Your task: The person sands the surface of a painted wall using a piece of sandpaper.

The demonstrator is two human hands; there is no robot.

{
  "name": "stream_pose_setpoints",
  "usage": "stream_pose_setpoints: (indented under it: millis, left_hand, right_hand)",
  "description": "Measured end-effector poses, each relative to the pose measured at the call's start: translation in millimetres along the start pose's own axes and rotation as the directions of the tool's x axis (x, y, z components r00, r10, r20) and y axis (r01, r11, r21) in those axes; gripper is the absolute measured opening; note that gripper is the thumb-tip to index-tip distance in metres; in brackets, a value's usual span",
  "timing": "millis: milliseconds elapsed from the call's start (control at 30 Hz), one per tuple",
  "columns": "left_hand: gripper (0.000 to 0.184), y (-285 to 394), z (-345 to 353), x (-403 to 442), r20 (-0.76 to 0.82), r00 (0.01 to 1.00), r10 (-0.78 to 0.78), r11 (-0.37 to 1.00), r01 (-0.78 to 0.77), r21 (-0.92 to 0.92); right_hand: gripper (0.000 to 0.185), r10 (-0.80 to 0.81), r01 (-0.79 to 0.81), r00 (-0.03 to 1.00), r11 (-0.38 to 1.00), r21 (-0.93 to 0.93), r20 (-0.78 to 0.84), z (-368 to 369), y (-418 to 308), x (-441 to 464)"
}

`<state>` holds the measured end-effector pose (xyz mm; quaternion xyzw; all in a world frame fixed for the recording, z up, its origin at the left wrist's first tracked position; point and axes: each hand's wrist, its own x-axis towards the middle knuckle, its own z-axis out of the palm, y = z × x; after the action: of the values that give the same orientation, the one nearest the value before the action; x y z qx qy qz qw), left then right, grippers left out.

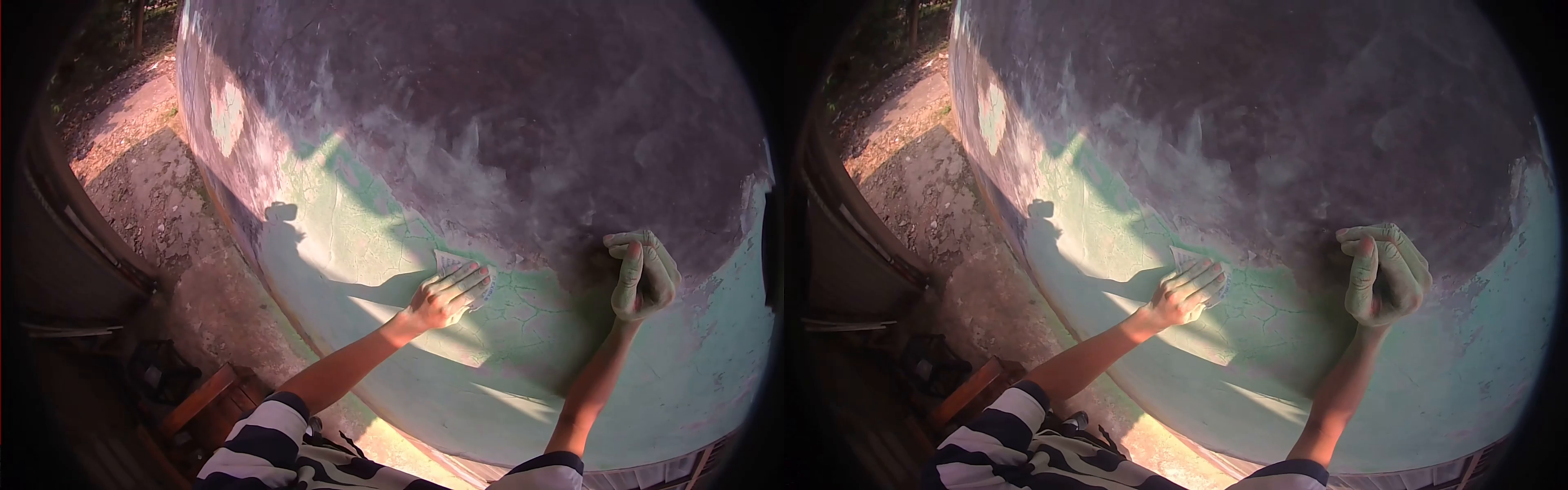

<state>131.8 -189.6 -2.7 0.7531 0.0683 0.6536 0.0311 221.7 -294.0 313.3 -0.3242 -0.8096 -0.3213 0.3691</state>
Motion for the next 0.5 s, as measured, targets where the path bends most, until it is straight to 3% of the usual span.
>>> stream_pose_setpoints:
  millis: [67,100,167,200,267,367,500]
  left_hand:
    - [0.040,-19.6,-14.3,27.2,-0.303,0.935,-0.184,0.950,0.248,0.188]
    - [0.040,-15.8,-16.4,36.4,-0.300,0.936,-0.186,0.953,0.247,0.178]
    - [0.040,-2.5,-12.6,47.9,-0.440,0.827,-0.351,0.887,0.444,0.127]
    - [0.040,5.9,-4.2,31.1,-0.436,0.824,-0.362,0.886,0.450,0.115]
    - [0.041,32.7,15.6,-23.7,-0.158,0.959,-0.236,0.959,0.257,0.124]
    - [0.047,29.8,26.2,-41.9,-0.183,0.974,-0.130,0.972,0.162,0.168]
    - [0.050,15.8,-7.9,36.4,-0.154,0.969,-0.193,0.969,0.213,0.124]
  right_hand:
    - [0.022,-0.006,0.005,1.000,1.000,-0.026,-0.003,1.8,1.2,-0.5]
    - [0.022,0.017,-0.016,1.000,0.998,-0.058,0.012,4.3,-0.1,-0.2]
    - [0.022,-0.001,0.005,0.999,0.993,-0.115,0.035,7.5,-1.5,1.8]
    - [0.022,-0.025,0.033,0.998,0.987,-0.159,0.051,8.1,-1.5,1.5]
    - [0.022,0.001,0.002,1.000,0.992,-0.124,0.025,6.2,-1.8,-2.7]
    - [0.023,-0.003,0.002,1.000,0.998,-0.069,-0.023,2.4,1.4,-2.8]
    - [0.024,0.001,-0.003,1.000,0.998,-0.057,-0.026,3.0,0.2,-4.8]
